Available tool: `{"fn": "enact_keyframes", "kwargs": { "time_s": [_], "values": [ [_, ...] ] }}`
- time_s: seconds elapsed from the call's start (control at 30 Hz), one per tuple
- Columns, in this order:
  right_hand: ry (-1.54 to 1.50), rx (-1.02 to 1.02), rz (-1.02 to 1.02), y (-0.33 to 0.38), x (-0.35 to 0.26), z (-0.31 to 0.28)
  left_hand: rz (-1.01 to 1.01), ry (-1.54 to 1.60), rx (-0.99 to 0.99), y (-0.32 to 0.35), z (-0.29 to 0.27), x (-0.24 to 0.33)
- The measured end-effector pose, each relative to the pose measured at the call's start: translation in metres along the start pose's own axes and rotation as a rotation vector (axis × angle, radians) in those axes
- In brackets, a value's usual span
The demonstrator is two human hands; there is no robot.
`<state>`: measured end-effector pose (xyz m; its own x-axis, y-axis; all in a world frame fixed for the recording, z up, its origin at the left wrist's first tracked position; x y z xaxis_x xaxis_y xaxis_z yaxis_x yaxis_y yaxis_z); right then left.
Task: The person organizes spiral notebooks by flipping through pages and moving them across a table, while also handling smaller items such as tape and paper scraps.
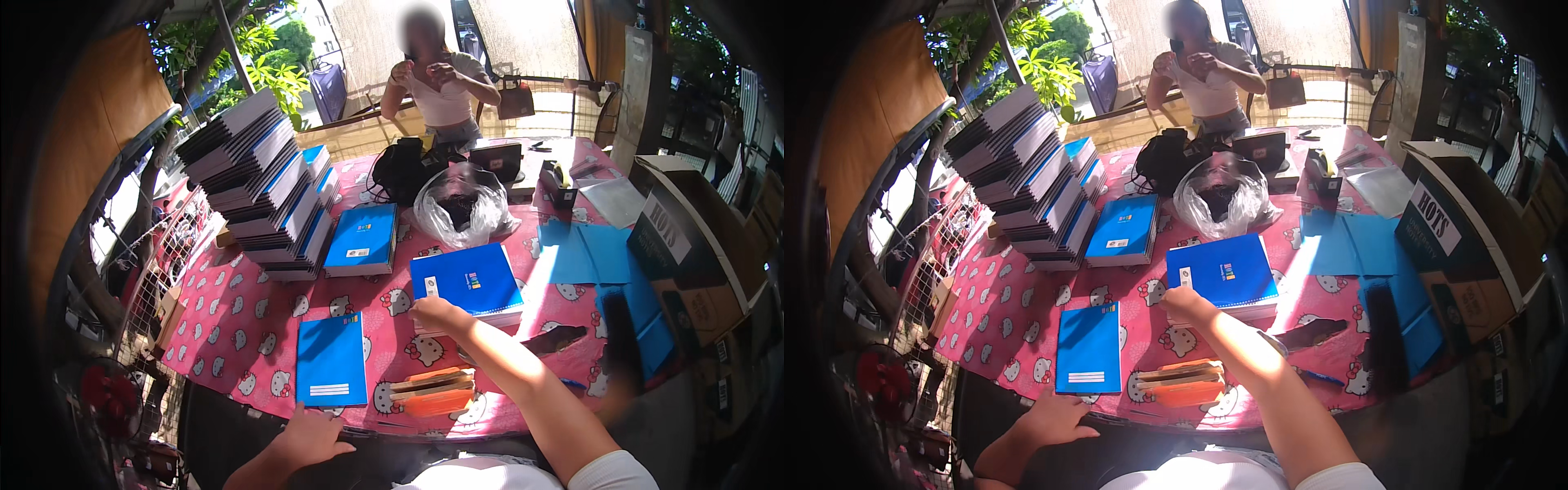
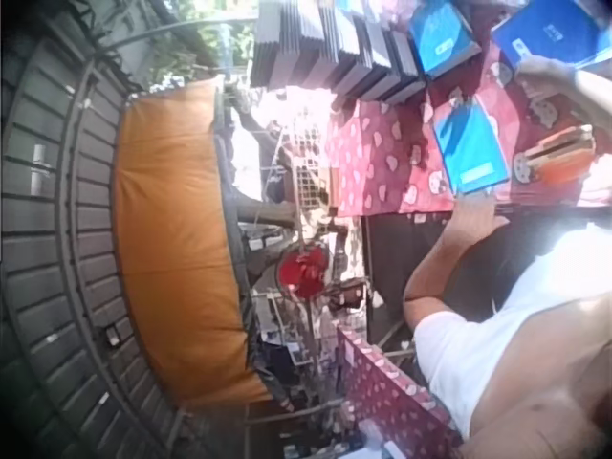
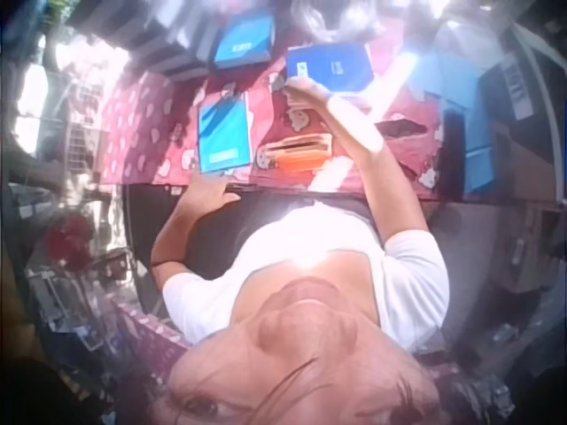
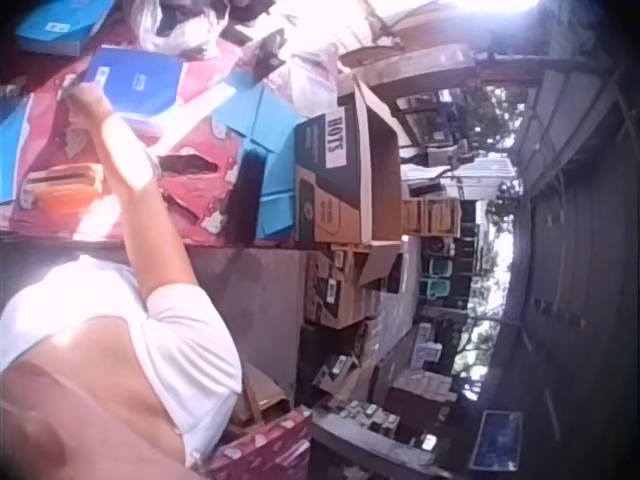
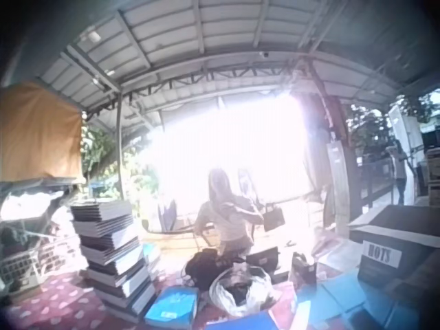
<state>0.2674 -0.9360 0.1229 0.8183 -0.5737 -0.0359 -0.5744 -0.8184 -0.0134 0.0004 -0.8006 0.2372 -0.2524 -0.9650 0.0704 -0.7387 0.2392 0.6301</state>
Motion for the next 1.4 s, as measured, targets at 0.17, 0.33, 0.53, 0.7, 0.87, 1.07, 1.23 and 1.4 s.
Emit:
{"fn": "enact_keyframes", "kwargs": {
  "time_s": [0.17,0.33,0.53,0.7,0.87,1.07,1.23,1.4],
  "values": [
    [0.119,0.114,-0.065,0.002,-0.014,-0.008,0.088,-0.139,-0.580,0.039,0.066,-0.009],
    [0.210,0.047,-0.043,0.005,-0.014,-0.001,0.112,-0.151,-0.666,0.043,0.070,-0.007],
    [0.180,0.167,0.001,0.005,-0.006,0.006,0.035,-0.177,-0.596,0.036,0.063,-0.015],
    [0.163,0.202,-0.026,0.007,0.005,0.011,0.054,-0.200,-0.594,0.029,0.056,-0.016],
    [0.147,0.280,-0.090,0.010,-0.007,-0.012,0.049,-0.166,-0.592,0.033,0.060,-0.022],
    [0.116,0.262,-0.129,0.014,-0.015,-0.016,0.041,-0.162,-0.575,0.032,0.055,-0.019],
    [0.071,0.274,-0.117,0.015,-0.007,-0.013,0.038,-0.184,-0.581,0.029,0.053,-0.020],
    [0.080,0.295,-0.064,0.012,-0.010,-0.014,0.011,-0.210,-0.564,0.030,0.052,-0.018]
  ]
}}
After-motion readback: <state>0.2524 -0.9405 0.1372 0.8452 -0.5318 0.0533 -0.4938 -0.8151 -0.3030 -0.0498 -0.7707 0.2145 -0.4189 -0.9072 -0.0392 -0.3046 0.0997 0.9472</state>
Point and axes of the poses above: each hand's wrist, its own y-axis away from the middle knuckle, its own z-axis out of the palm, x = y × z, the point moved 8 cm from there along -y, towards the middle knuckle, and after that the axes turned 11 degrees about y, right-handed, at the moved point
